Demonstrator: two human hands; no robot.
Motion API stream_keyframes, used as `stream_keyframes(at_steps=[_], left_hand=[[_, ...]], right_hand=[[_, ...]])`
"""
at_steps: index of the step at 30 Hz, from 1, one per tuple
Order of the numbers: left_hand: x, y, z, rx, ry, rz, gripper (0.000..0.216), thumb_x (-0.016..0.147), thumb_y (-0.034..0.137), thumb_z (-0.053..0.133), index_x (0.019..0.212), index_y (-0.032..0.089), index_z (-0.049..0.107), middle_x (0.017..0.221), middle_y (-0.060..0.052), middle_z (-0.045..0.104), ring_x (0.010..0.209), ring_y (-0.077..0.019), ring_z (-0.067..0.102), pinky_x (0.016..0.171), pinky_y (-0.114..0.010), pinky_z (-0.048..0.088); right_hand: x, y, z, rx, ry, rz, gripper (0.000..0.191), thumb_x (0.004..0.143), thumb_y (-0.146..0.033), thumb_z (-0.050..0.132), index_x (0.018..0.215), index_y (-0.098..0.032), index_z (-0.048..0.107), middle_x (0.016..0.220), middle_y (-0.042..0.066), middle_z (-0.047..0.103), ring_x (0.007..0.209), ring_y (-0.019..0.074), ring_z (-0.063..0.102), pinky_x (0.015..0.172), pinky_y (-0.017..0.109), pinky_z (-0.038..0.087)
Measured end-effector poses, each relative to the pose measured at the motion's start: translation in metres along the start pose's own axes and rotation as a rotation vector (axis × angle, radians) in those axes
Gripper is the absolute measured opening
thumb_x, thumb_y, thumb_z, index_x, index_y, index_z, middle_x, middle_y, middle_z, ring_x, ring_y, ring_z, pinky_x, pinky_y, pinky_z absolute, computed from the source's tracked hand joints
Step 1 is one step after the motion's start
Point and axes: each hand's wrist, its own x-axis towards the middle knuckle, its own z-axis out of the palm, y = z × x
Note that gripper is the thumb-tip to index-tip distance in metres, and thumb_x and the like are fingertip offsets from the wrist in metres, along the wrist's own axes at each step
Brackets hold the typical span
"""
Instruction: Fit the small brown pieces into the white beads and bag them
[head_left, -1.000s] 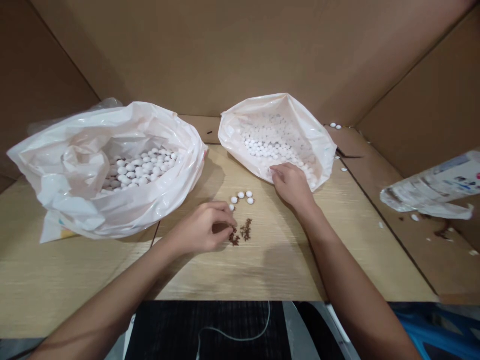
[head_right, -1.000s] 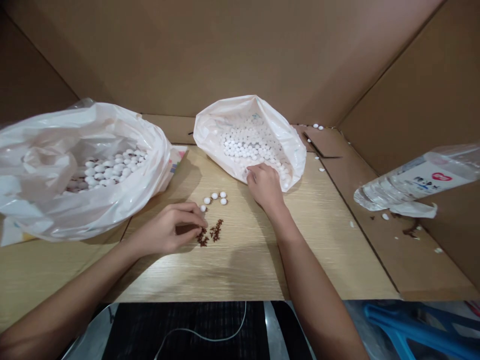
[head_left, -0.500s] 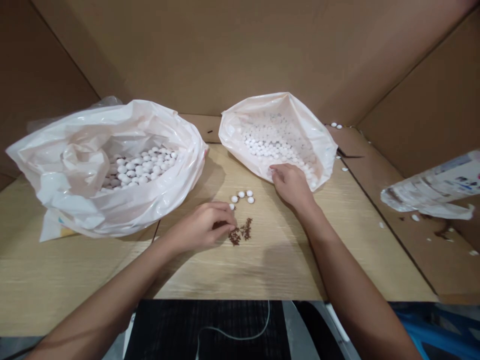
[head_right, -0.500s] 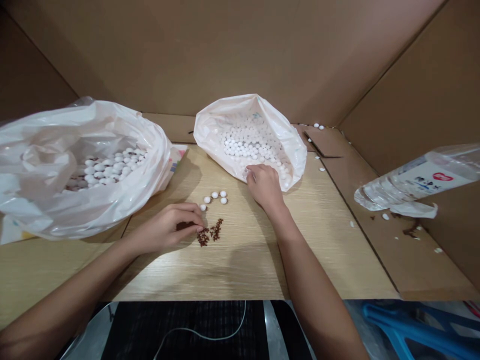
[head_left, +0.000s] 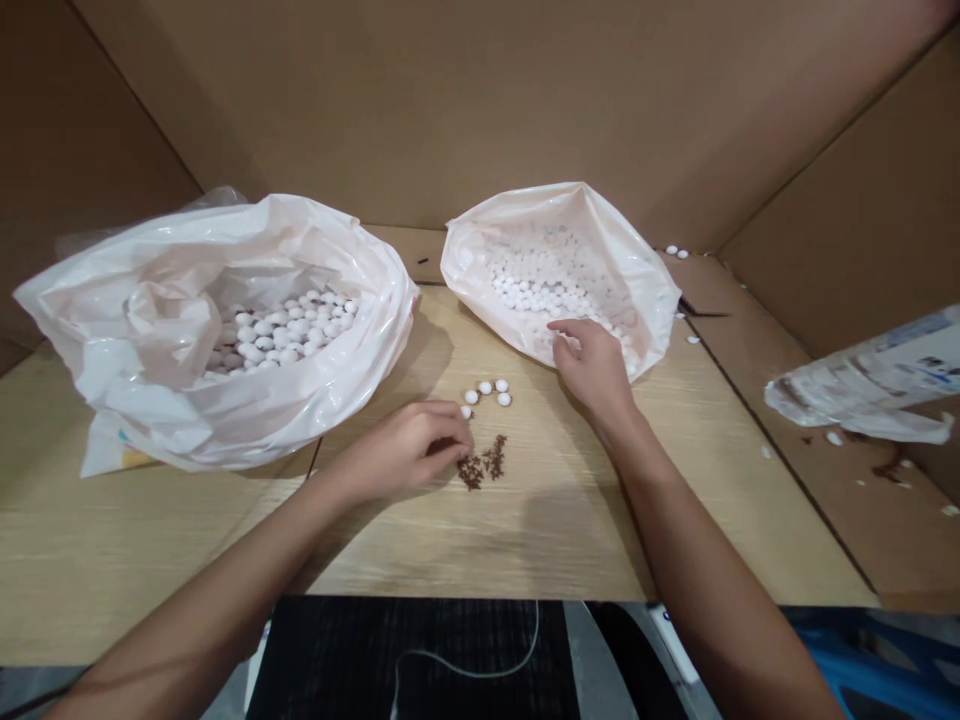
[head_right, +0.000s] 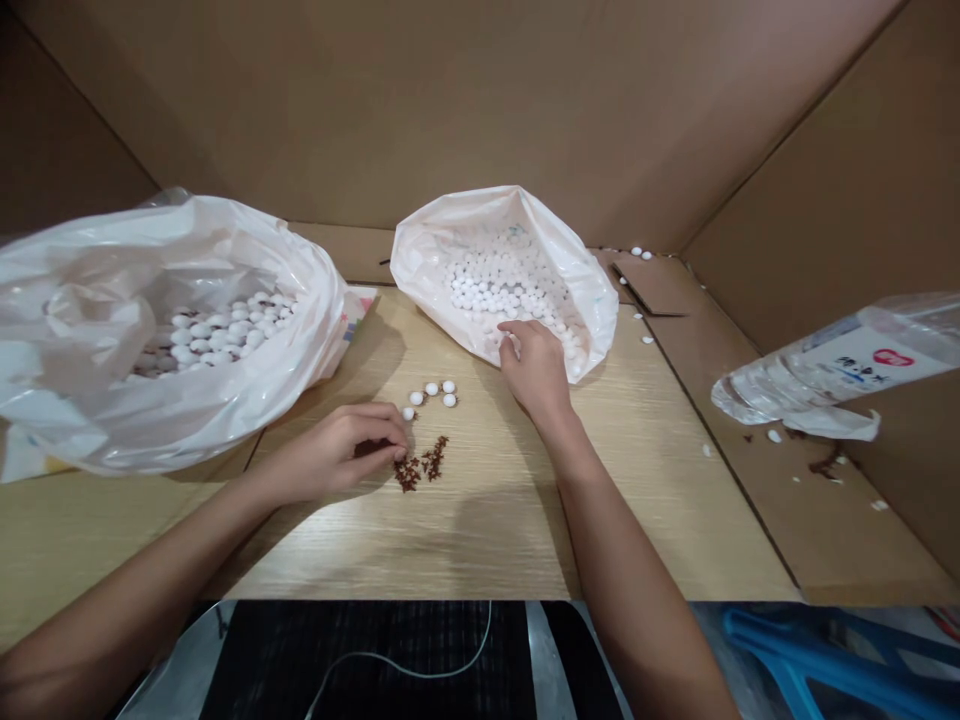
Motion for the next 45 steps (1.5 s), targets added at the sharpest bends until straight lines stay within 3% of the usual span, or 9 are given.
stream_keyframes(at_steps=[7,12,14,18,22,28,33,45], left_hand=[[-0.001,-0.003,0.001,-0.026,0.0,0.005,0.014,0.086,0.012,0.053,0.081,0.015,0.067,0.085,-0.004,0.063,0.08,-0.0147,0.059,0.075,-0.028,0.046],[0.001,-0.001,0.001,-0.071,0.097,-0.024,0.017,0.088,0.016,0.053,0.078,0.015,0.066,0.08,-0.004,0.064,0.076,-0.0141,0.06,0.073,-0.028,0.047],[0.001,0.001,0.001,-0.151,0.219,-0.067,0.013,0.086,0.018,0.056,0.077,0.014,0.066,0.082,-0.005,0.066,0.077,-0.0142,0.062,0.072,-0.028,0.048],[0.002,0.003,0.002,-0.514,0.456,-0.191,0.01,0.08,0.02,0.065,0.072,0.014,0.065,0.087,-0.007,0.072,0.08,-0.015,0.067,0.074,-0.027,0.053],[0.003,0.003,0.002,-0.707,0.555,-0.227,0.01,0.072,0.017,0.074,0.065,0.014,0.067,0.074,-0.004,0.074,0.07,-0.0124,0.068,0.065,-0.021,0.054],[0.004,0.002,0.003,-0.854,0.547,-0.251,0.017,0.066,0.012,0.079,0.081,0.017,0.074,0.078,-0.002,0.076,0.071,-0.0122,0.071,0.068,-0.02,0.057],[0.003,0.003,0.003,-0.785,0.518,-0.264,0.01,0.065,0.01,0.079,0.072,0.017,0.075,0.075,-0.002,0.076,0.071,-0.0115,0.07,0.067,-0.017,0.056],[0.004,0.004,0.002,-0.775,0.506,-0.305,0.008,0.066,0.013,0.078,0.072,0.016,0.075,0.076,-0.004,0.076,0.071,-0.0139,0.071,0.068,-0.022,0.057]], right_hand=[[-0.001,-0.009,-0.003,0.115,0.104,-0.039,0.024,0.078,-0.017,0.051,0.092,-0.017,0.071,0.091,0.009,0.071,0.087,0.0238,0.064,0.084,0.042,0.049],[-0.007,-0.035,-0.009,0.451,0.073,0.089,0.015,0.078,-0.024,0.061,0.09,-0.018,0.069,0.087,0.005,0.07,0.079,0.0182,0.064,0.07,0.033,0.051],[-0.013,-0.047,-0.008,0.64,-0.027,0.152,0.015,0.076,-0.027,0.067,0.088,-0.018,0.067,0.083,0.004,0.068,0.075,0.0161,0.063,0.066,0.03,0.05],[-0.029,-0.066,-0.004,0.97,-0.361,0.252,0.02,0.077,-0.032,0.07,0.089,-0.018,0.064,0.077,0.002,0.066,0.066,0.0117,0.06,0.058,0.025,0.047],[-0.038,-0.075,-0.001,1.102,-0.627,0.301,0.02,0.078,-0.032,0.07,0.088,-0.017,0.063,0.074,0.002,0.066,0.065,0.0113,0.061,0.057,0.024,0.047],[-0.037,-0.076,-0.001,1.17,-0.716,0.281,0.017,0.079,-0.03,0.071,0.085,-0.016,0.063,0.072,0.001,0.065,0.065,0.0104,0.061,0.059,0.024,0.048],[-0.038,-0.076,-0.002,1.174,-0.722,0.238,0.013,0.08,-0.026,0.07,0.086,-0.016,0.064,0.074,0.001,0.065,0.066,0.01,0.061,0.061,0.023,0.049],[-0.038,-0.076,-0.002,1.17,-0.709,0.191,0.011,0.082,-0.026,0.069,0.088,-0.017,0.067,0.075,0.001,0.065,0.067,0.0102,0.062,0.062,0.024,0.05]])
